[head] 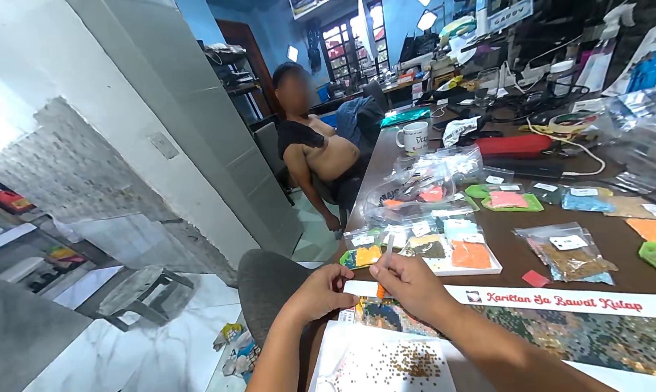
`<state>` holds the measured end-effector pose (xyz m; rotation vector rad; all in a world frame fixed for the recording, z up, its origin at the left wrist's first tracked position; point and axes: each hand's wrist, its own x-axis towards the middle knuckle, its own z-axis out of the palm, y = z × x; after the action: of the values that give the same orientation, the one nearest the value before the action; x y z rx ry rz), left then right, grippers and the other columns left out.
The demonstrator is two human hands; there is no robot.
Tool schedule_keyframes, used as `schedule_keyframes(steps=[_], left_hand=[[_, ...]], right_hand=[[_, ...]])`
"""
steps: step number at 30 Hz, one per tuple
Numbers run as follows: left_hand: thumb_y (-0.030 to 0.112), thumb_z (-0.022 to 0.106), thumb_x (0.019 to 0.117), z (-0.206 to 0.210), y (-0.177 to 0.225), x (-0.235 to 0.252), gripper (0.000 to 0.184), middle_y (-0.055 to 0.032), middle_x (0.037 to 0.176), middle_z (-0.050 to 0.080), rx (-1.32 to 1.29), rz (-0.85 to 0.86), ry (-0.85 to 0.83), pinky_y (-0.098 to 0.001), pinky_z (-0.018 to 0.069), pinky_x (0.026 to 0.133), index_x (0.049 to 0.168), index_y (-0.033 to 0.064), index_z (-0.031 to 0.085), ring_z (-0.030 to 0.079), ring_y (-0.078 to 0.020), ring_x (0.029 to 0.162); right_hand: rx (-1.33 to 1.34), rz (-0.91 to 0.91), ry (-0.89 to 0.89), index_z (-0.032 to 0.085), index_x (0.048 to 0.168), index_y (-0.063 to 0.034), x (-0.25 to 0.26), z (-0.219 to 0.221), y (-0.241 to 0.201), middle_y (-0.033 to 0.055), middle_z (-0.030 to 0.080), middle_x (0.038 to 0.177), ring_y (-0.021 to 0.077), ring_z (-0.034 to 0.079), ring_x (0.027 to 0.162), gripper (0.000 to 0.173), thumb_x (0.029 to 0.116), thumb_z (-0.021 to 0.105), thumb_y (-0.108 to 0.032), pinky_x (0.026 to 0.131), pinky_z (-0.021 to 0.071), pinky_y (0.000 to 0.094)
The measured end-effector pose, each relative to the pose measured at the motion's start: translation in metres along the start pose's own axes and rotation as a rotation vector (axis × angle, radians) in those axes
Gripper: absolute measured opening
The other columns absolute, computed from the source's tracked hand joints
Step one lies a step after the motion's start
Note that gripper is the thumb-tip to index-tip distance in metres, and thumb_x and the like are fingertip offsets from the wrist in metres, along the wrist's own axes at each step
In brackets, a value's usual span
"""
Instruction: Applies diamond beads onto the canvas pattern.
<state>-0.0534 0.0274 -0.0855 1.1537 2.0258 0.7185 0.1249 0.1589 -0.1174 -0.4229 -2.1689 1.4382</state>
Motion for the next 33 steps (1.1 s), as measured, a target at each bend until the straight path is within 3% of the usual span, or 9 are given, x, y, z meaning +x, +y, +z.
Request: schedule_keyframes(steps=[6, 10, 16, 19, 22, 27, 30, 33], left_hand=[[0.012, 0.081, 0.084, 0.0, 0.003, -0.001, 0.045, -0.001, 0.095, 0.054, 0.027, 0.069, -0.061, -0.0236, 0.0486, 0.073, 0.123, 0.005, 0.06, 0.054, -0.0073, 0.079], [0.017, 0.078, 0.0884, 0.001, 0.003, -0.001, 0.044, -0.008, 0.11, 0.057, 0.031, 0.028, -0.043, -0.0292, 0.0531, 0.081, 0.126, 0.0037, 0.058, 0.059, -0.0128, 0.089], [0.011, 0.078, 0.0877, 0.004, -0.002, 0.001, 0.042, -0.0102, 0.108, 0.06, -0.006, 0.01, -0.034, -0.0325, 0.0538, 0.082, 0.124, 0.0021, 0.058, 0.062, -0.0147, 0.09], [0.011, 0.078, 0.087, 0.004, 0.001, -0.001, 0.043, -0.0113, 0.108, 0.061, -0.003, 0.031, -0.029, -0.0351, 0.0526, 0.085, 0.124, 0.0005, 0.059, 0.061, -0.0163, 0.092], [0.012, 0.08, 0.086, 0.003, 0.002, -0.002, 0.046, -0.0091, 0.104, 0.058, 0.017, 0.051, -0.029, -0.033, 0.0504, 0.08, 0.125, 0.0009, 0.058, 0.057, -0.0149, 0.087], [0.013, 0.083, 0.0817, 0.003, 0.001, -0.001, 0.048, -0.0076, 0.102, 0.057, 0.059, 0.065, -0.02, -0.0318, 0.0489, 0.08, 0.122, 0.0014, 0.06, 0.055, -0.0142, 0.087], [0.01, 0.081, 0.0843, 0.003, 0.003, -0.002, 0.048, -0.0115, 0.111, 0.058, 0.056, 0.04, -0.028, -0.0349, 0.051, 0.084, 0.125, 0.0004, 0.059, 0.058, -0.0172, 0.093], [0.011, 0.081, 0.0859, 0.003, 0.003, -0.001, 0.047, -0.0117, 0.11, 0.058, 0.064, 0.019, -0.031, -0.0339, 0.0512, 0.083, 0.126, 0.0008, 0.059, 0.058, -0.0168, 0.091]], right_hand=[[-0.022, -0.008, -0.032, 0.066, 0.089, -0.0106, -0.001, 0.001, -0.001, -0.005, 0.055, 0.065, 0.0033, 0.054, 0.06, 0.031, 0.1049, 0.053, -0.033, 0.061, 0.0463, 0.0245], [-0.057, -0.036, -0.071, 0.065, 0.09, -0.0101, -0.002, 0.001, -0.004, -0.0043, 0.055, 0.066, 0.0036, 0.053, 0.06, 0.034, 0.1065, 0.05, -0.035, 0.06, 0.0457, 0.0246], [-0.075, -0.078, -0.21, 0.066, 0.094, -0.0075, -0.005, 0.001, -0.025, -0.0017, 0.057, 0.071, 0.0053, 0.056, 0.064, 0.036, 0.1075, 0.046, -0.034, 0.065, 0.0485, 0.0262], [-0.06, -0.155, -0.269, 0.064, 0.09, -0.0089, -0.01, 0.007, -0.034, -0.0038, 0.054, 0.068, 0.0026, 0.053, 0.061, 0.035, 0.1066, 0.044, -0.032, 0.06, 0.0458, 0.0235], [-0.089, -0.257, -0.338, 0.064, 0.09, -0.0056, -0.017, 0.015, -0.032, 0.0, 0.051, 0.066, 0.0077, 0.05, 0.06, 0.036, 0.106, 0.042, -0.029, 0.058, 0.0424, 0.0281], [-0.165, -0.503, -0.232, 0.061, 0.08, -0.0045, -0.021, 0.024, -0.017, 0.0043, 0.05, 0.059, 0.0136, 0.051, 0.054, 0.033, 0.102, 0.043, -0.022, 0.052, 0.04, 0.0323], [-0.161, -0.529, -0.159, 0.063, 0.077, -0.0039, -0.019, 0.022, -0.012, 0.0039, 0.051, 0.059, 0.0117, 0.051, 0.055, 0.035, 0.1008, 0.043, -0.021, 0.052, 0.0403, 0.0299], [-0.163, -0.5, -0.15, 0.062, 0.076, -0.0043, -0.018, 0.018, -0.008, 0.003, 0.05, 0.059, 0.0109, 0.05, 0.055, 0.035, 0.0998, 0.043, -0.021, 0.053, 0.0396, 0.0298]])
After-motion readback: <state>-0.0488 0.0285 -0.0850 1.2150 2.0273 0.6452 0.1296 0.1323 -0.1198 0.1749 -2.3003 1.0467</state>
